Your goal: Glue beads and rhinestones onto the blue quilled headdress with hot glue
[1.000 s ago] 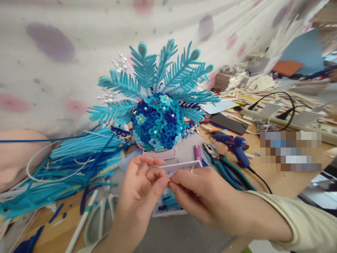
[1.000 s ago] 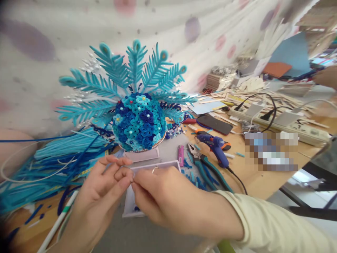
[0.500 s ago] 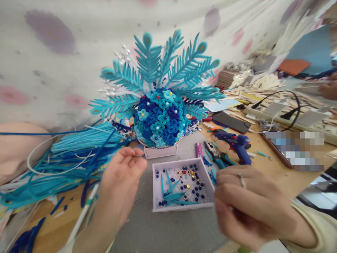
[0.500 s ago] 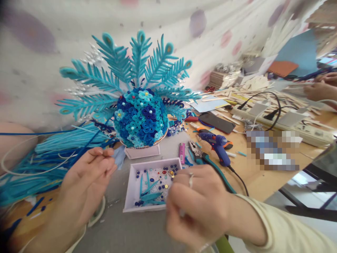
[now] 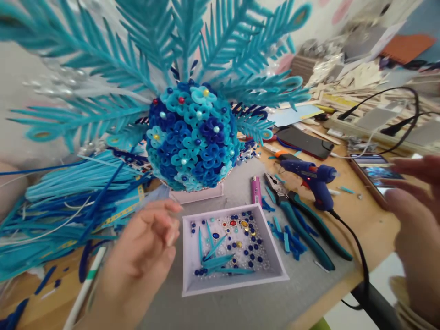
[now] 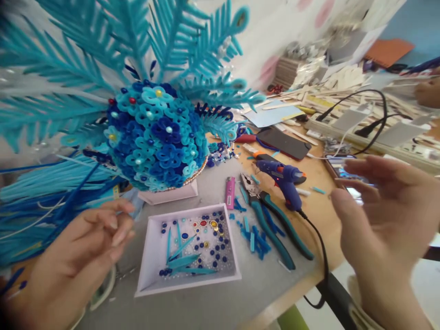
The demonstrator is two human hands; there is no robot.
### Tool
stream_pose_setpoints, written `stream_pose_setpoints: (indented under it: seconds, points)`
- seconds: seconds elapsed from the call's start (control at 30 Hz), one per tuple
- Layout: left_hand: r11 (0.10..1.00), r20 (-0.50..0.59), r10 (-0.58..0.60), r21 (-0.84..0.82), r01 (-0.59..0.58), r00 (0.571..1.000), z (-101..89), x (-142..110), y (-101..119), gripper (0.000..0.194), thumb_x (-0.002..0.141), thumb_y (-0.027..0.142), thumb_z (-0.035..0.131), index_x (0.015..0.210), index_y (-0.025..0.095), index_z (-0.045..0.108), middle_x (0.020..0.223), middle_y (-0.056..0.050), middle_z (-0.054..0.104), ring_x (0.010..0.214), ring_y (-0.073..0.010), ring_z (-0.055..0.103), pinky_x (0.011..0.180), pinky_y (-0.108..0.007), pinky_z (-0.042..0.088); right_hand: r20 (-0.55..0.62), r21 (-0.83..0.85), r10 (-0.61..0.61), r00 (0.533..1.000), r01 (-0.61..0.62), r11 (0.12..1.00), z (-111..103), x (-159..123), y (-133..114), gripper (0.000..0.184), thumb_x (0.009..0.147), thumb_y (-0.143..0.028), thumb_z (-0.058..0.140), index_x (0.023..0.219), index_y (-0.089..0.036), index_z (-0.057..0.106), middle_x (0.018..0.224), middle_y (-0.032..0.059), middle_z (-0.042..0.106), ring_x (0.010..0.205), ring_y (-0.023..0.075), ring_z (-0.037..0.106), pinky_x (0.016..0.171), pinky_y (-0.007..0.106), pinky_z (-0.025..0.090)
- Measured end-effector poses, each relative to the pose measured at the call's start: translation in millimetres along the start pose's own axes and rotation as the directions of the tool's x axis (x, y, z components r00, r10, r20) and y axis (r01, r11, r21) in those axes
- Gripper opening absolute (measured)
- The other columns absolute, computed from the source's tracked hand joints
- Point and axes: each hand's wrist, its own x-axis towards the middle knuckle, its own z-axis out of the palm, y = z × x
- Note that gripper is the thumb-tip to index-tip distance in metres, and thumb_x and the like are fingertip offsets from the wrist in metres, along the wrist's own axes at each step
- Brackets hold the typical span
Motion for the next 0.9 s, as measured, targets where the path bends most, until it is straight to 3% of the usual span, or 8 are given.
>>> stream_pose_setpoints:
  seconds: [0.1, 0.2, 0.37, 0.53, 0.6, 0.73, 0.8, 0.9]
  points:
    - [0.995, 0.102, 0.058, 0.071, -0.065, 0.993, 4.6, -1.2, 0.0, 0.013, 0.088, 0.017, 0.06, 0.091, 0.029, 0.06, 0.094, -0.002, 0.062, 0.091, -0.0155, 0.066, 0.072, -0.02, 0.057, 0.088, 0.11, 0.082, 0.993, -0.092, 0.99, 10.4, -4.4, 14.5, 0.063, 0.071, -0.04, 0.086, 0.128, -0.036, 0.059, 0.121, 0.0128, 0.062, 0.12, 0.0359, 0.06, 0.093, 0.06, 0.049]
    - [0.988, 0.177, 0.091, 0.11, -0.111, 0.98, 10.6, -3.4, -2.9, 0.026, 0.089, 0.011, 0.056, 0.104, 0.031, 0.059, 0.107, -0.004, 0.061, 0.09, -0.0145, 0.066, 0.072, -0.02, 0.058, 0.209, 0.075, 0.149, 0.966, -0.168, 0.983, 18.9, -9.5, 23.9, 0.068, 0.07, -0.046, 0.084, 0.129, -0.034, 0.053, 0.117, 0.0112, 0.061, 0.113, 0.0343, 0.063, 0.087, 0.057, 0.053]
    - [0.953, 0.34, 0.114, 0.23, -0.2, 0.933, 23.8, 5.7, -0.9, 0.028, 0.088, 0.008, 0.059, 0.104, 0.032, 0.063, 0.105, -0.003, 0.065, 0.093, -0.0164, 0.068, 0.078, -0.023, 0.057, 0.299, -0.164, 0.249, 0.921, -0.207, 0.964, 29.7, -12.4, 21.7, 0.061, 0.077, -0.056, 0.074, 0.124, -0.022, 0.056, 0.116, 0.0124, 0.064, 0.089, 0.0254, 0.065, 0.076, 0.042, 0.053]
    - [0.897, 0.505, 0.087, 0.335, -0.288, 0.859, 41.9, 19.1, -3.6, 0.026, 0.091, 0.01, 0.055, 0.099, 0.029, 0.071, 0.092, -0.001, 0.075, 0.083, -0.018, 0.072, 0.074, -0.024, 0.055, 0.299, -0.402, 0.304, 0.904, -0.17, 0.9, 32.6, -8.9, 14.3, 0.047, 0.08, -0.064, 0.063, 0.095, -0.02, 0.061, 0.075, 0.0046, 0.062, 0.065, 0.0207, 0.055, 0.056, 0.032, 0.04]
    - [0.831, 0.573, 0.035, 0.439, -0.342, 0.819, 50.6, 21.2, -6.7, 0.034, 0.086, 0.004, 0.05, 0.1, 0.026, 0.072, 0.091, -0.004, 0.075, 0.079, -0.0215, 0.072, 0.07, -0.028, 0.055, 0.31, -0.441, 0.303, 0.901, -0.146, 0.885, 31.9, -7.2, 12.8, 0.044, 0.082, -0.063, 0.059, 0.086, -0.019, 0.061, 0.068, 0.0032, 0.058, 0.06, 0.0188, 0.051, 0.054, 0.031, 0.036]
    - [0.588, 0.677, -0.165, 0.651, -0.479, 0.718, 67.4, 24.5, -7.0, 0.038, 0.08, -0.004, 0.047, 0.097, 0.02, 0.07, 0.09, -0.008, 0.073, 0.072, -0.0232, 0.069, 0.062, -0.029, 0.051, 0.381, -0.47, 0.306, 0.872, -0.102, 0.877, 30.0, -6.0, 12.3, 0.042, 0.085, -0.06, 0.055, 0.075, -0.02, 0.059, 0.059, 0.0016, 0.052, 0.053, 0.0171, 0.046, 0.052, 0.03, 0.033]
    - [0.505, 0.675, -0.219, 0.696, -0.51, 0.704, 73.2, 26.1, -5.9, 0.032, 0.084, -0.002, 0.049, 0.096, 0.02, 0.068, 0.089, -0.007, 0.071, 0.071, -0.0228, 0.068, 0.059, -0.028, 0.049, 0.396, -0.47, 0.293, 0.87, -0.082, 0.879, 29.2, -6.9, 13.4, 0.041, 0.086, -0.059, 0.054, 0.074, -0.02, 0.057, 0.059, 0.0015, 0.053, 0.052, 0.0173, 0.047, 0.052, 0.03, 0.032]
    - [0.473, 0.659, -0.185, 0.71, -0.522, 0.729, 78.1, 26.2, -8.7, 0.024, 0.09, 0.003, 0.051, 0.095, 0.021, 0.066, 0.085, -0.004, 0.069, 0.071, -0.022, 0.068, 0.056, -0.027, 0.044, 0.407, -0.446, 0.253, 0.878, -0.051, 0.894, 28.1, -8.6, 15.2, 0.04, 0.089, -0.057, 0.053, 0.073, -0.021, 0.055, 0.061, 0.0024, 0.055, 0.053, 0.0179, 0.05, 0.053, 0.029, 0.033]
